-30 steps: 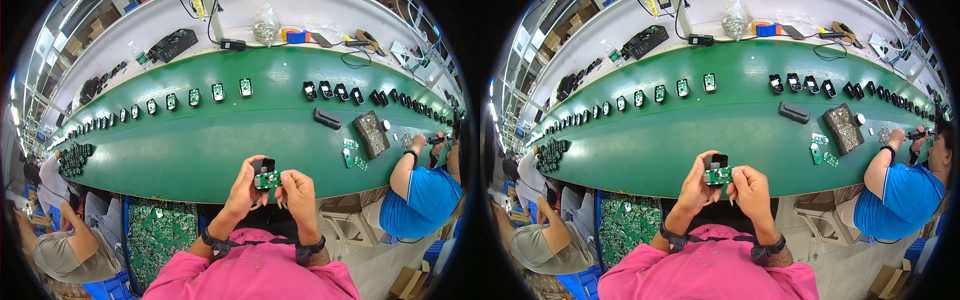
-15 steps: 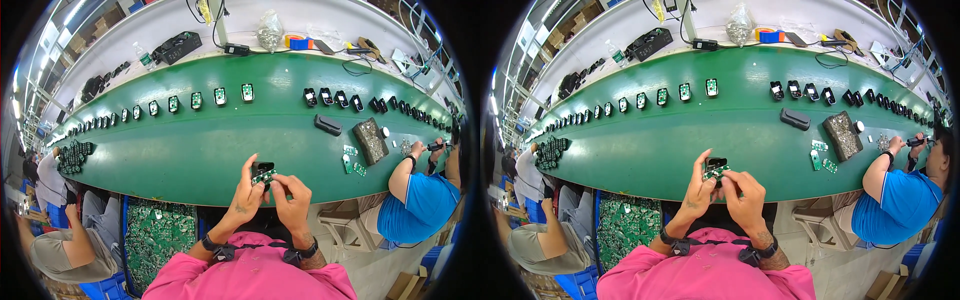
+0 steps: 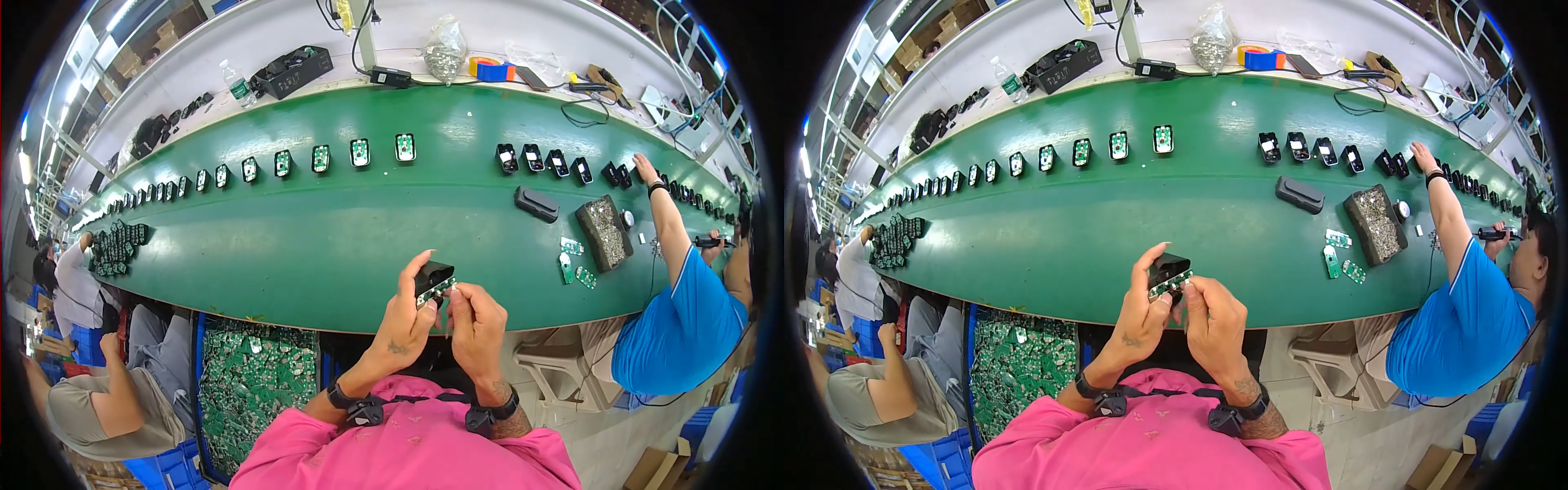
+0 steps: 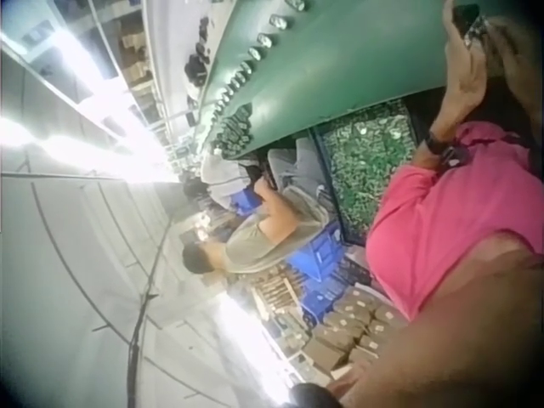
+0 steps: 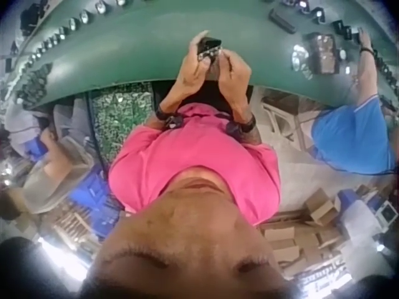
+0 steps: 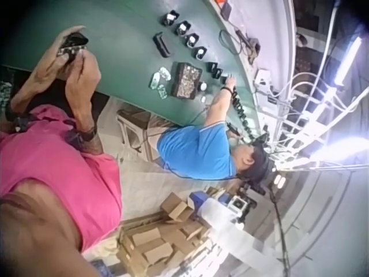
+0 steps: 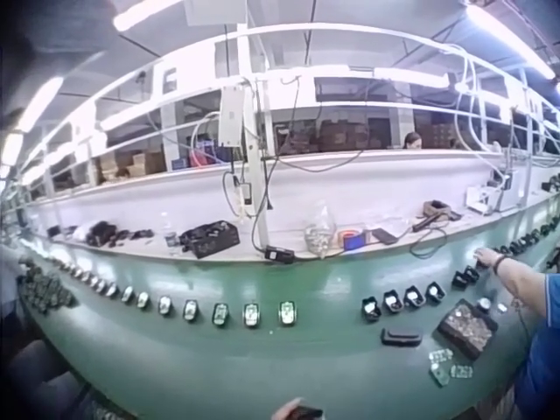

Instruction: Assembling electronic components by manually placing PCB boards into plastic housing units on a factory production line.

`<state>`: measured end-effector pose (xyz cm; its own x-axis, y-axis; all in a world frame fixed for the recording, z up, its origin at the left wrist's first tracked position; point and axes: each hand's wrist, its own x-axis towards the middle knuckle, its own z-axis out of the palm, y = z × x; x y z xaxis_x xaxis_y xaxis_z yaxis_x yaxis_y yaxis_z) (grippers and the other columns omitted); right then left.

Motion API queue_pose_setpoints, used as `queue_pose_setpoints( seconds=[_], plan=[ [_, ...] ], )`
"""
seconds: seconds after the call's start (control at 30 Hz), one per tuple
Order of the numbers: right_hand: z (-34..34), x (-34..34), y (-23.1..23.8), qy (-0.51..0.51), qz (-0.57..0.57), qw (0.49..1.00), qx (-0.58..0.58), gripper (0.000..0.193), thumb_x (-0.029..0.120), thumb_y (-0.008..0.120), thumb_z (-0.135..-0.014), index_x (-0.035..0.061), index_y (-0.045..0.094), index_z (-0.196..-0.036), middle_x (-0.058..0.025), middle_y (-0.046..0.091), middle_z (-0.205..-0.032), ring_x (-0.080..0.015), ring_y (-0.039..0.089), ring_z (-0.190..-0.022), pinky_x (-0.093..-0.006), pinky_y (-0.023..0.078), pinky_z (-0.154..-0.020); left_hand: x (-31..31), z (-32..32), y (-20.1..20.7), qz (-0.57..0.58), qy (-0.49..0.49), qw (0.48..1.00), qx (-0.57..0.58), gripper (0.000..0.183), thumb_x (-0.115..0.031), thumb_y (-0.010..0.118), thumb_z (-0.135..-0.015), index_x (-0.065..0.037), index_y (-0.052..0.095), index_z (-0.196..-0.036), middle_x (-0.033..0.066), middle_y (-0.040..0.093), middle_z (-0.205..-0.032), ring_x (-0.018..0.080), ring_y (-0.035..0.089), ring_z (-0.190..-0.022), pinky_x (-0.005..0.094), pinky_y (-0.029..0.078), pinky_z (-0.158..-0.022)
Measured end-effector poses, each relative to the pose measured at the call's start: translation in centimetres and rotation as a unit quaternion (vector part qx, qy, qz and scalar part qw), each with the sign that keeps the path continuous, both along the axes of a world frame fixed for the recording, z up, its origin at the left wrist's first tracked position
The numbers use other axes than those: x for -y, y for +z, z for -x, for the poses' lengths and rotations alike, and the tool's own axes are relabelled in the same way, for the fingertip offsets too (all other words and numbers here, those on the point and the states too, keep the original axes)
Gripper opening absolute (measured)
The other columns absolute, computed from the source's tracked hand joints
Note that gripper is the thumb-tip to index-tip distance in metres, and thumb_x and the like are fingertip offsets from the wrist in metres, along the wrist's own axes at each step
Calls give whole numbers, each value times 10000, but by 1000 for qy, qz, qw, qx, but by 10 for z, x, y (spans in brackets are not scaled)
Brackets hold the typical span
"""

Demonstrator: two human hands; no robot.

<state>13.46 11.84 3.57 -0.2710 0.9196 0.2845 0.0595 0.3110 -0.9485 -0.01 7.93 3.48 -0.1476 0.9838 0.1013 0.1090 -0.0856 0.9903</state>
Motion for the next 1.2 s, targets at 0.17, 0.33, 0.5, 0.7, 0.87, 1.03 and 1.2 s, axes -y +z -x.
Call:
queue_pose_setpoints(
  seconds=[0.17,0.33,0.5,0.7,0.87,1.03,1.2],
  plan=[
    [-7,-3,14,16,-171,972,159,46,57,584,-941,18,609,-934,-151,599,-781,-356,599,-680,-419,476,-586,3,5,12,1,-11,1000,-12,629,-69,425,-931,-57,211,-1521,130,563,-948,190,548,-739,339,482,-710],
    [-11,-6,22,72,-156,970,169,25,49,576,-938,26,583,-934,-144,602,-803,-353,612,-700,-443,474,-594,3,11,10,-22,-37,997,-65,662,-36,428,-896,-47,233,-1528,100,571,-970,160,559,-724,309,502,-698],
    [-16,-8,23,81,-176,960,200,23,36,587,-917,28,582,-938,-140,590,-791,-351,607,-691,-449,468,-590,3,14,19,2,-64,996,-68,677,-35,418,-883,-60,231,-1533,98,568,-917,176,568,-712,325,500,-696],
    [-19,-9,26,99,-178,950,238,35,33,598,-898,23,582,-928,-147,602,-790,-363,611,-701,-455,467,-581,2,16,27,37,-87,991,-96,661,-42,420,-879,-46,247,-1517,155,581,-959,244,596,-766,355,503,-750],
    [-21,-14,32,119,-146,951,245,39,51,592,-905,16,578,-912,-162,613,-783,-381,609,-715,-458,467,-592,-1,18,29,-11,-97,978,-186,630,-41,453,-882,-4,273,-1485,292,547,-1177,462,555,-1025,448,435,-973],
    [-15,-10,28,75,-157,958,229,45,49,569,-909,7,567,-893,-176,614,-779,-396,612,-731,-465,470,-600,0,14,24,-10,-74,969,-234,608,-55,467,-898,2,285,-1475,308,544,-1193,484,551,-1072,460,441,-969],
    [-4,-4,7,59,-155,952,258,56,43,567,-881,5,555,-842,-197,614,-750,-412,618,-710,-490,476,-610,1,21,-2,-62,-66,965,-245,596,-58,464,-919,-28,265,-1480,252,600,-1007,362,645,-738,435,528,-722]
  ],
)
